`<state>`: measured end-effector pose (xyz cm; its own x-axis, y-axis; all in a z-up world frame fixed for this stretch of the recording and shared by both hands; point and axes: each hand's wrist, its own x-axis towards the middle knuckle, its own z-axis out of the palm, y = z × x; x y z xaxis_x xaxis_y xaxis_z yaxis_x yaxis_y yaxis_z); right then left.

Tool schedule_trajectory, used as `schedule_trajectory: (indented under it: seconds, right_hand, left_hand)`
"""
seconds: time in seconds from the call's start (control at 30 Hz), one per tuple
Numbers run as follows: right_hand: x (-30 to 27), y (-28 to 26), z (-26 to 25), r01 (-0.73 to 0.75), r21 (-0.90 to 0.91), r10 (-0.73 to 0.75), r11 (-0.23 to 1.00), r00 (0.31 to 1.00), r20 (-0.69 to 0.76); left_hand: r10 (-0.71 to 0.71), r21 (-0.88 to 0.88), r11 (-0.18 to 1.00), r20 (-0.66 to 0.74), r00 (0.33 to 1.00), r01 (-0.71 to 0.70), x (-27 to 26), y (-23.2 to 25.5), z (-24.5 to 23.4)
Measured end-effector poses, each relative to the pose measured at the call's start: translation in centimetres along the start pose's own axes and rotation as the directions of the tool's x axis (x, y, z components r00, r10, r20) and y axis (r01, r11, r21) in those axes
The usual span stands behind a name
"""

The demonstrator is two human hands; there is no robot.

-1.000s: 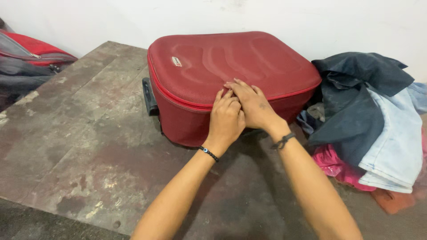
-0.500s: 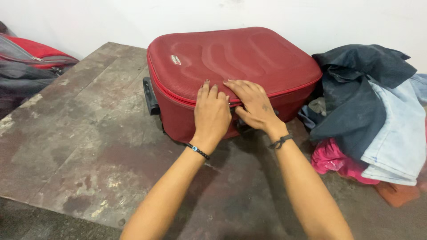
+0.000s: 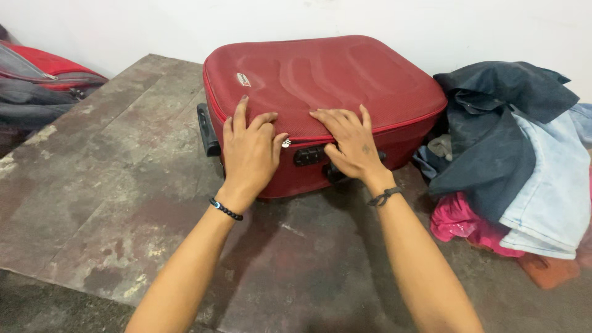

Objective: The person opens a red suitcase and begins folding clothes. They fold a dark shirt and place it inside the suitcase, then fold a pair of light blue jeans. The video ends while the jeans are being folded.

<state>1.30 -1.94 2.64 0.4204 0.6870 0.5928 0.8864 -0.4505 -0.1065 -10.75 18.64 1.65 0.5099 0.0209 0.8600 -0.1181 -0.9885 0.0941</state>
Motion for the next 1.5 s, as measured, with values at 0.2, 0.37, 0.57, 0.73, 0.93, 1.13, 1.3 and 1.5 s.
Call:
schedule_trajectory:
  seconds: [0.2,0.37,0.57,0.73,0.93,1.13,1.3,1.5]
  right_hand:
    - [0.3,0.0,0.2,-0.036,-0.003,0.036,0.999,0.999,-0.019]
    - [1.2,-1.7,-0.4,-0.2,-0.018,0.201,0.98,0.979,0.029]
    - [2.0,-5.9,0.1,0.132,0.142,-0.122,0.981,0.99,-0.073]
    - [1.6,-6.7,1.4,0.16,0.043,-0.154,0.986,0.981,-0.116]
    - [1.6,-6.4,2.1,0.21,0.04,-0.199,0.977,0.962,-0.184]
    - [2.3,-6.7,1.8,0.21,0.042,-0.194,0.977,0.952,-0.237]
    - [2.7,-6.7,1.0,0.196,0.054,-0.185,0.979,0.97,-0.16]
    - [2.3,-7.2,0.6,0.191,0.092,-0.173,0.977,0.97,-0.173]
  left_hand:
    - [-0.086,-0.175,0.979,0.119,0.989,0.106,-0.2,-3.2,-0.8]
    - [-0.147,-0.367,0.91,0.15,0.978,0.193,-1.7,-3.7,-0.3]
    - [-0.09,-0.376,0.916,0.146,0.985,0.139,-2.0,-3.6,0.1]
    - [-0.046,-0.414,0.902,0.18,0.983,0.118,-2.3,-4.3,-0.5]
    - [-0.025,-0.388,0.917,0.172,0.985,0.091,-2.2,-4.5,-0.3]
    - [-0.031,-0.376,0.924,0.11,0.993,0.07,-2.4,-3.7,-0.5]
    - [-0.104,-0.334,0.936,0.038,0.994,0.111,-2.7,-3.6,-1.2]
    - [-0.263,-0.387,0.893,-0.032,0.964,0.231,-3.2,-8.0,-1.3]
